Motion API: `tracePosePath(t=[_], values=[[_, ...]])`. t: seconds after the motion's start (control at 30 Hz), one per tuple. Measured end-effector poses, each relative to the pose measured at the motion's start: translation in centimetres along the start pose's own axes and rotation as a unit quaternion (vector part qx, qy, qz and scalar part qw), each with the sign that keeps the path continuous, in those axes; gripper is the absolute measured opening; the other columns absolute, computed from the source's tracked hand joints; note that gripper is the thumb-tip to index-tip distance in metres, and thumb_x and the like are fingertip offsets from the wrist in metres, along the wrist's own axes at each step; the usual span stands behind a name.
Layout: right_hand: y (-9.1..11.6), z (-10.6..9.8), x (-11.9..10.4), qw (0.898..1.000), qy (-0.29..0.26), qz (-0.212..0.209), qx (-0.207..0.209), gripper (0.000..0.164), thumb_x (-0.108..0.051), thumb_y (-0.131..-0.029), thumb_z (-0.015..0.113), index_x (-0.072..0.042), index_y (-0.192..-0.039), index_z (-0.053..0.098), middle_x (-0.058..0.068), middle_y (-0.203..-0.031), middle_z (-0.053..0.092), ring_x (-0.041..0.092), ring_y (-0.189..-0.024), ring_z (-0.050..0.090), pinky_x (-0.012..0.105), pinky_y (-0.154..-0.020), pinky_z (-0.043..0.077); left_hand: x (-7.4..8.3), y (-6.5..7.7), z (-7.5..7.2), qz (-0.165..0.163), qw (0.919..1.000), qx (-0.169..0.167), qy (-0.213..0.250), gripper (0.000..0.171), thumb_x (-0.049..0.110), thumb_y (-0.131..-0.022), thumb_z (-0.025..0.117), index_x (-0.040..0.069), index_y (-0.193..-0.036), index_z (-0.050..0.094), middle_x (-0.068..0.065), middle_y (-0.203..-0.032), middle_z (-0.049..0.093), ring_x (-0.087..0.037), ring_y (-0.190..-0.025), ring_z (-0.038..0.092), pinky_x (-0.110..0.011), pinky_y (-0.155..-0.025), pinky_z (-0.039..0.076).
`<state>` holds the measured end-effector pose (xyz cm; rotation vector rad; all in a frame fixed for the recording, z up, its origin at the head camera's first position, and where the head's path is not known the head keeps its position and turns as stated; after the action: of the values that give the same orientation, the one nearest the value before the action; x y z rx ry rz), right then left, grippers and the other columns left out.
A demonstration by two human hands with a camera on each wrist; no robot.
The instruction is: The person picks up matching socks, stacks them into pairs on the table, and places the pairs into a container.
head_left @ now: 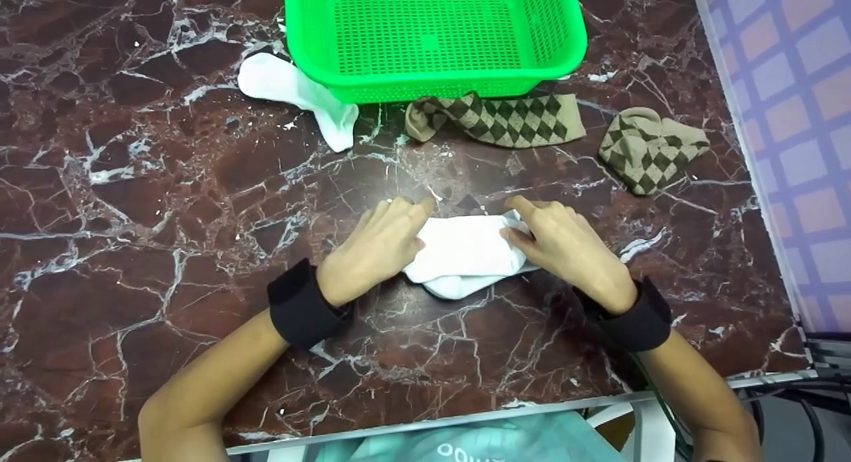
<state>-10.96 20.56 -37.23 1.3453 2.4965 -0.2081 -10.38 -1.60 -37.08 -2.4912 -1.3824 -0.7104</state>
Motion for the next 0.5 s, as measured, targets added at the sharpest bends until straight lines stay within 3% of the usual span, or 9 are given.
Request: tracePosePath(t=[0.13, 0.23, 0.33, 0.5], values=[[0.2, -0.2, 0.1, 1.000, -0.027, 0.000, 0.015, 0.034, -0.022, -0.084, 0.062, -0.002, -0.110, 0.054, 0.006, -0.077, 0.054, 0.015, -0.058, 0.047, 0.028, -0.046, 0.040, -0.2, -0.3, -0.5, -0.012, 0.9996, -0.010, 0.025, 0.016, 0.002, -0.076, 0.063, 0.003, -0.089, 0.054, -0.005, -0.067, 0.050, -0.017, -0.054, 0.045, -0.025, -0.040, 0.038], [0.3, -0.6, 0.3, 0.998, -0.043, 0.002, 0.040, 0.037, -0.023, -0.083, 0.064, 0.001, -0.110, 0.054, 0.010, -0.087, 0.053, 0.017, -0.065, 0.049, 0.028, -0.053, 0.044, -0.7, -0.7, -1.4, -0.031, 0.9989, -0.008, 0.033, 0.019, 0.010, -0.081, 0.062, 0.001, -0.097, 0.056, -0.001, -0.061, 0.047, -0.012, -0.045, 0.040, -0.023, -0.036, 0.036], [0.4, -1.0, 0.4, 0.997, -0.044, 0.002, 0.069, 0.039, -0.024, -0.083, 0.064, 0.001, -0.111, 0.055, 0.011, -0.087, 0.048, 0.016, -0.063, 0.045, 0.026, -0.052, 0.042, -1.7, -1.6, -2.5, -0.050, 0.9984, 0.013, 0.022, 0.032, 0.017, -0.085, 0.058, -0.002, -0.111, 0.054, 0.002, -0.057, 0.043, -0.010, -0.040, 0.035, -0.024, -0.034, 0.034], [0.6, -1.5, 0.3, 0.995, -0.043, -0.004, 0.088, 0.038, -0.026, -0.085, 0.061, -0.003, -0.115, 0.054, 0.010, -0.087, 0.047, 0.013, -0.060, 0.039, 0.026, -0.049, 0.036, -5.0, -3.3, -3.9, -0.106, 0.9924, 0.063, -0.008, 0.028, 0.017, -0.088, 0.055, -0.006, -0.105, 0.054, -0.004, -0.064, 0.048, -0.015, -0.045, 0.041, -0.027, -0.039, 0.039]])
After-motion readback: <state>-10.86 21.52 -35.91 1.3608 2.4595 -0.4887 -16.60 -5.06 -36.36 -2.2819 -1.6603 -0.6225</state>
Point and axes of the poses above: each hand's wrist, its own y-axis away from the middle knuckle, its own z-axis out of the palm, x = y × z, the point moved 3 cm from there along -y, towards the middle knuckle
